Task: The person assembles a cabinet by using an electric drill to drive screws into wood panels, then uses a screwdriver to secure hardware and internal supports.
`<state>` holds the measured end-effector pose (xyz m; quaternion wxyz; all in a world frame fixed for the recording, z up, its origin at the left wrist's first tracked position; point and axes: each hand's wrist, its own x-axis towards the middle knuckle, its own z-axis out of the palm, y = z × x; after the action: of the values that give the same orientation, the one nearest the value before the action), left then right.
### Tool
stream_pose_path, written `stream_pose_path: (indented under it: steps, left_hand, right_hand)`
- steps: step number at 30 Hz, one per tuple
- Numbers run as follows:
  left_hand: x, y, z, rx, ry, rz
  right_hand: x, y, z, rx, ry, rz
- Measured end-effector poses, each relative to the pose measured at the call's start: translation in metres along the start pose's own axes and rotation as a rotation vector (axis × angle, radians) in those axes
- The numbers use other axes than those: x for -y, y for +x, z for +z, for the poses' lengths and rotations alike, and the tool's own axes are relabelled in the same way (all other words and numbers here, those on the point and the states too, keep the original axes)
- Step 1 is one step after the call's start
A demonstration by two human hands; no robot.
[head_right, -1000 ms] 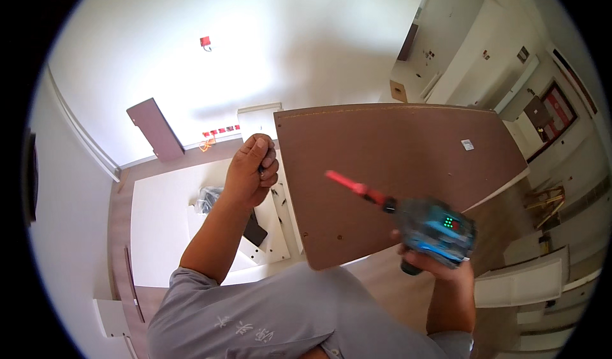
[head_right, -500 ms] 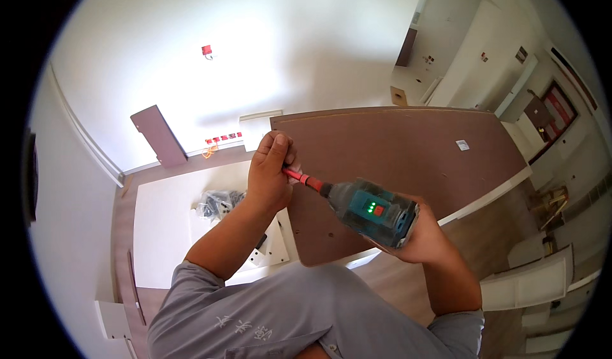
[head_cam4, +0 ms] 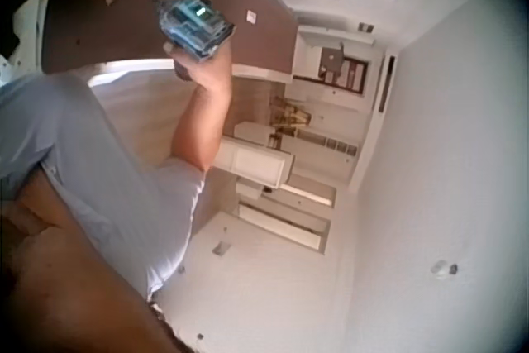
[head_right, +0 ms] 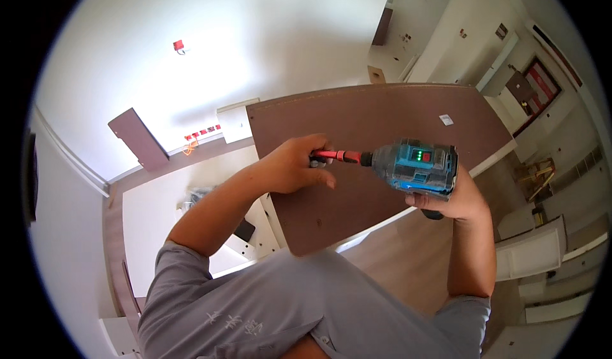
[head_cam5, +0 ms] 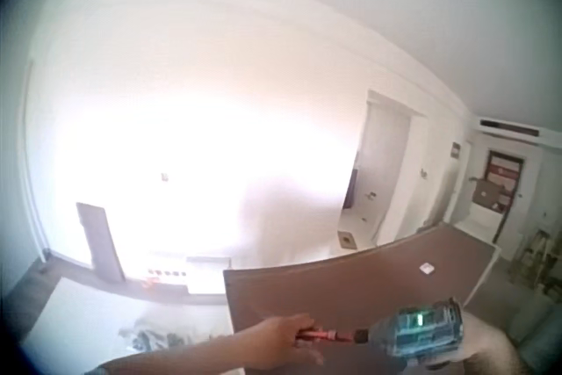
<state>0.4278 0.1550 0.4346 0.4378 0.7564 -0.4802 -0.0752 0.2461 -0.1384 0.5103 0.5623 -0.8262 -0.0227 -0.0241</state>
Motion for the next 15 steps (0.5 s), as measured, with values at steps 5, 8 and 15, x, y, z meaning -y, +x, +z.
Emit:
stream_pose_path:
  steps: [5, 8, 15]
  left_hand:
    - [-0.003, 0.014, -0.003, 0.199, 0.486, -0.064]
    - [0.007, 0.024, -0.003, 0.275, 0.663, -0.019]
    - [0.045, 0.028, -0.032, 0.242, 0.605, 0.011]
  right_hand:
    - [0.009, 0.007, -0.002, 0.020, -0.135, 0.042]
    - [0.010, 0.020, -0.003, 0.059, -0.249, 0.067]
    - [0.028, 0.055, -0.002, 0.209, -0.295, 0.122]
